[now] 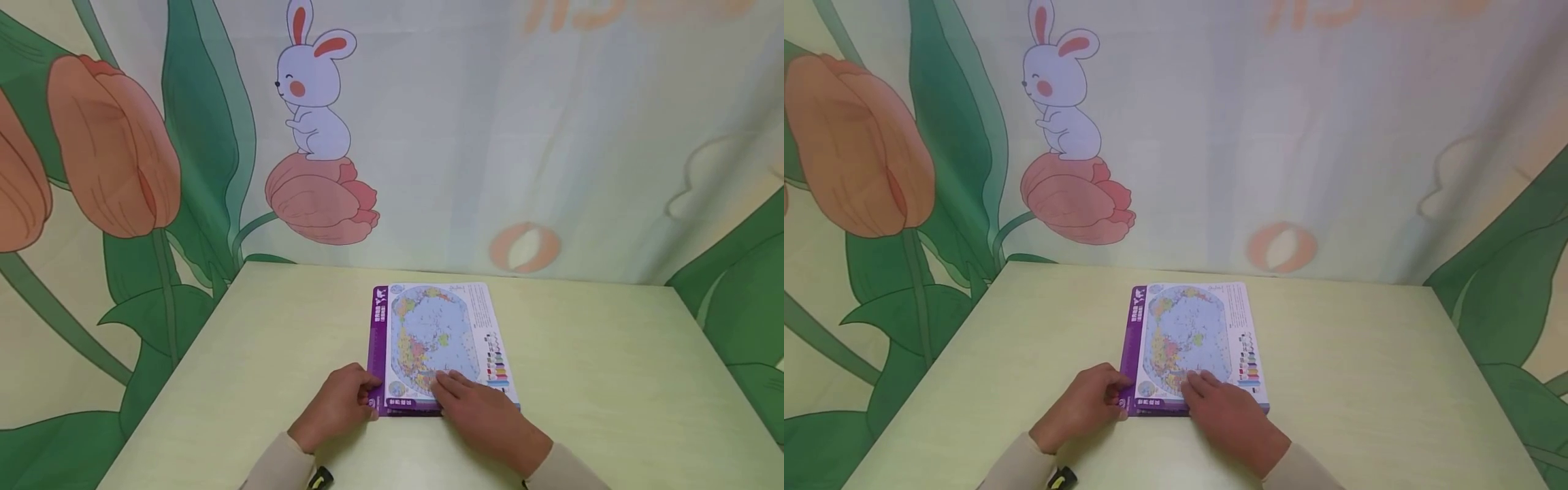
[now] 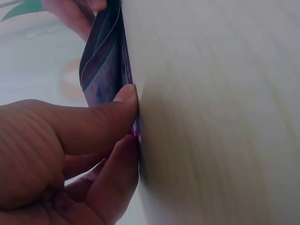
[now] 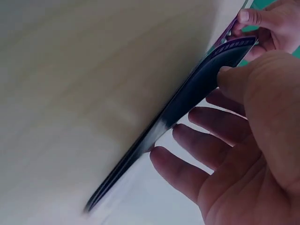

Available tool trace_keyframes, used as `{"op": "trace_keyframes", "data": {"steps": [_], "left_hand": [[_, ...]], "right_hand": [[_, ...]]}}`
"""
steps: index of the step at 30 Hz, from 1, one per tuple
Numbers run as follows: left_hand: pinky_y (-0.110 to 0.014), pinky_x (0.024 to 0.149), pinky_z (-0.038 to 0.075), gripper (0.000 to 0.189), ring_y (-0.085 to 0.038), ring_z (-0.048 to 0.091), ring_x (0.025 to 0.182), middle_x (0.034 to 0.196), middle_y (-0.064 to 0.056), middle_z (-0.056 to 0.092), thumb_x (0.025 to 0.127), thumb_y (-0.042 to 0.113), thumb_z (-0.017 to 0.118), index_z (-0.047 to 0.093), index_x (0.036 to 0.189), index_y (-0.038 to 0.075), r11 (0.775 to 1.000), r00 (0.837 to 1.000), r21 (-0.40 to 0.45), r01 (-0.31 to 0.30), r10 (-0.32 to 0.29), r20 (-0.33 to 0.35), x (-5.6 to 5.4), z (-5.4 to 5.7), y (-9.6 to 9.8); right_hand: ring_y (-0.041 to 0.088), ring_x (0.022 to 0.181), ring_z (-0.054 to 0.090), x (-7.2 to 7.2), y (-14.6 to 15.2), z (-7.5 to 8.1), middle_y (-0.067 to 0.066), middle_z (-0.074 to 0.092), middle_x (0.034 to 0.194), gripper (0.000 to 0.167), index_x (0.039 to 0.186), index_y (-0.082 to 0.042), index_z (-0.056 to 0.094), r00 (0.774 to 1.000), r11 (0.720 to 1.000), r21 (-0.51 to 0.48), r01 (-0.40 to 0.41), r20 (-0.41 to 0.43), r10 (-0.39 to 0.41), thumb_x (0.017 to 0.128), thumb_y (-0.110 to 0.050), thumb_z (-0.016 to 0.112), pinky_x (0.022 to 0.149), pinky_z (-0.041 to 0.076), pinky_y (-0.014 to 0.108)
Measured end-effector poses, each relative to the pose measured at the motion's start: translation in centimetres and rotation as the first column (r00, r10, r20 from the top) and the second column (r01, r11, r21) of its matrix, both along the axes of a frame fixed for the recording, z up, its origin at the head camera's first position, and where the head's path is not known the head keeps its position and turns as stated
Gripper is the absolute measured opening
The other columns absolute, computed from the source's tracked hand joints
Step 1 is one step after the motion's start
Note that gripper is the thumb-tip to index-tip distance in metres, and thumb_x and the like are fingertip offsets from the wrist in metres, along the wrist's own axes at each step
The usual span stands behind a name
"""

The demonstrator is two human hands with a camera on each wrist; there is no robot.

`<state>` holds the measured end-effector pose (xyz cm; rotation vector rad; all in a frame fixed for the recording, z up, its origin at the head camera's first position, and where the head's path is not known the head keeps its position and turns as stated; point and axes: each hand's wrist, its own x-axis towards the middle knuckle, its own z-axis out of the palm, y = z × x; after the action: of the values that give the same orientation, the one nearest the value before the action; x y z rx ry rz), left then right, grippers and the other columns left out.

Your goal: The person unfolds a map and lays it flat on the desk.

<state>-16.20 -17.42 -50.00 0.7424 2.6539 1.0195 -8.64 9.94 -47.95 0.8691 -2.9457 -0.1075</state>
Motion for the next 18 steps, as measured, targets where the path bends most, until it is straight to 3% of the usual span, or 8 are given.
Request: {"op": "trace_keyframes", "data": {"steps": [7, 13, 18], "left_hand": [[-0.023, 0.07, 0.046, 0.043, -0.015, 0.052, 0.081, 0.091, -0.003, 0.059, 0.077, 0.001, 0.091, 0.077, 0.118, -0.004, 1.0, 1.0, -0.002, 0.002, -0.002, -0.003, -0.1, 0.0, 0.0], [-0.023, 0.072, 0.047, 0.043, -0.015, 0.052, 0.083, 0.094, -0.005, 0.06, 0.078, 0.0, 0.09, 0.076, 0.119, -0.005, 1.0, 1.0, 0.004, 0.001, -0.002, 0.012, 0.1, 0.3, 0.1], [-0.024, 0.072, 0.048, 0.043, -0.014, 0.053, 0.082, 0.094, -0.005, 0.061, 0.079, 0.001, 0.089, 0.077, 0.121, -0.004, 0.999, 1.0, -0.044, 0.006, -0.005, 0.013, 0.2, 0.6, 0.1]], "right_hand": [[0.032, 0.136, 0.063, 0.8, 2.7, -0.5, 0.012, 0.062, 0.151, 0.042, 0.145, -0.006, 0.062, 1.0, 1.0, -0.012, 0.016, -0.016, -0.016, 0.103, -0.004, 0.06, 0.105, 0.057, 0.044], [0.031, 0.131, 0.067, 1.0, 4.1, -0.7, 0.012, 0.066, 0.145, 0.044, 0.142, -0.007, 0.065, 0.999, 0.999, -0.042, 0.016, -0.048, -0.018, 0.099, -0.001, 0.064, 0.095, 0.061, 0.043], [0.029, 0.123, 0.07, 1.1, 4.4, -0.3, 0.01, 0.069, 0.141, 0.044, 0.141, -0.009, 0.065, 0.998, 0.999, -0.039, 0.021, -0.051, -0.023, 0.097, -0.003, 0.068, 0.081, 0.064, 0.042]]}}
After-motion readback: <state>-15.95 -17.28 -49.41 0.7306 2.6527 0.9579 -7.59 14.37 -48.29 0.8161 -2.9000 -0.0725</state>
